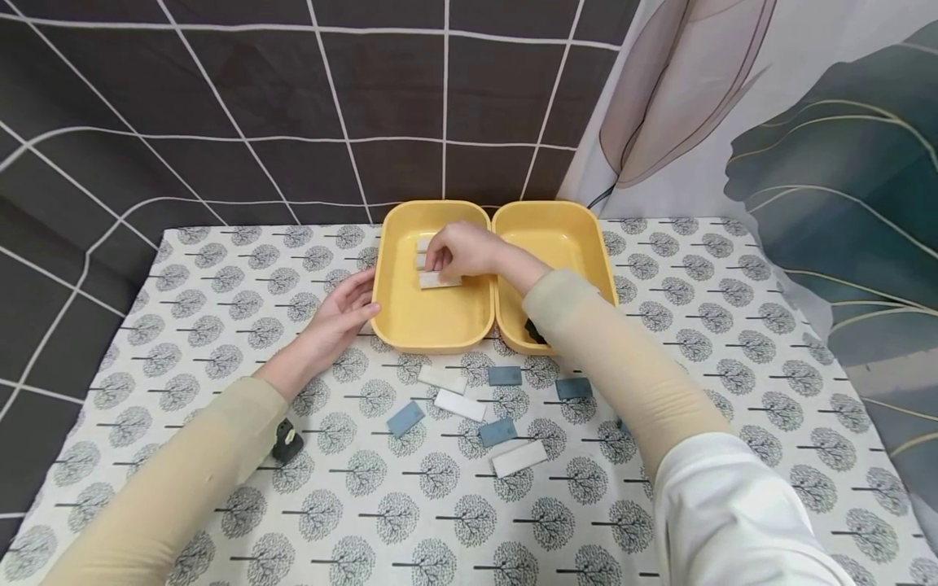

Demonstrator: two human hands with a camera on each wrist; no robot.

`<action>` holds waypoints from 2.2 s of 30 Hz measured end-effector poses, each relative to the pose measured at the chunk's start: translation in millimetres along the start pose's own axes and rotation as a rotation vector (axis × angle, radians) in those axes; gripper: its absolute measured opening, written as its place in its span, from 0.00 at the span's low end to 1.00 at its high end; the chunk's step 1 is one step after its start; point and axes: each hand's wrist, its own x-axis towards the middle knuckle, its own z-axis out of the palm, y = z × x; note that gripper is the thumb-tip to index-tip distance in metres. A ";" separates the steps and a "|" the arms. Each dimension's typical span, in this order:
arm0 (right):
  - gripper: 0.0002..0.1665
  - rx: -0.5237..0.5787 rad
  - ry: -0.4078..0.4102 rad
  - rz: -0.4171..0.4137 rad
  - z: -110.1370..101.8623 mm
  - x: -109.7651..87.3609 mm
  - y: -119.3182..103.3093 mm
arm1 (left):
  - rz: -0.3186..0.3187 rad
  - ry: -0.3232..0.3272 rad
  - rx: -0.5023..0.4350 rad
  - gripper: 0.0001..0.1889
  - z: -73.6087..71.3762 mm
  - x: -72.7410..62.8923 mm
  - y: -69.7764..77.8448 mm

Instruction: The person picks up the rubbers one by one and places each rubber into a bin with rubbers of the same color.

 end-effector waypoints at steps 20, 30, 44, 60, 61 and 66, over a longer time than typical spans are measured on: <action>0.09 0.012 -0.009 -0.032 1.8 4.0 1.5 | 0.003 0.008 -0.006 0.39 0.5 0.0 0.5; 0.08 0.013 -0.015 -0.024 1.6 6.7 -0.6 | -0.001 0.013 -0.016 0.38 -0.4 0.3 0.3; 0.09 0.005 -0.036 0.012 2.3 8.4 -1.1 | 0.012 0.014 -0.008 0.38 -0.6 1.6 -1.3; 0.09 -0.026 -0.049 0.028 2.8 6.9 -0.8 | -0.001 0.014 -0.006 0.38 0.5 0.9 -1.5; 0.09 -0.025 -0.048 0.027 3.0 7.0 -0.9 | -0.002 0.014 -0.006 0.38 0.6 0.9 -1.3; 0.10 -0.021 -0.043 0.028 3.4 6.4 -1.0 | -0.002 0.013 -0.010 0.38 0.7 0.9 -1.0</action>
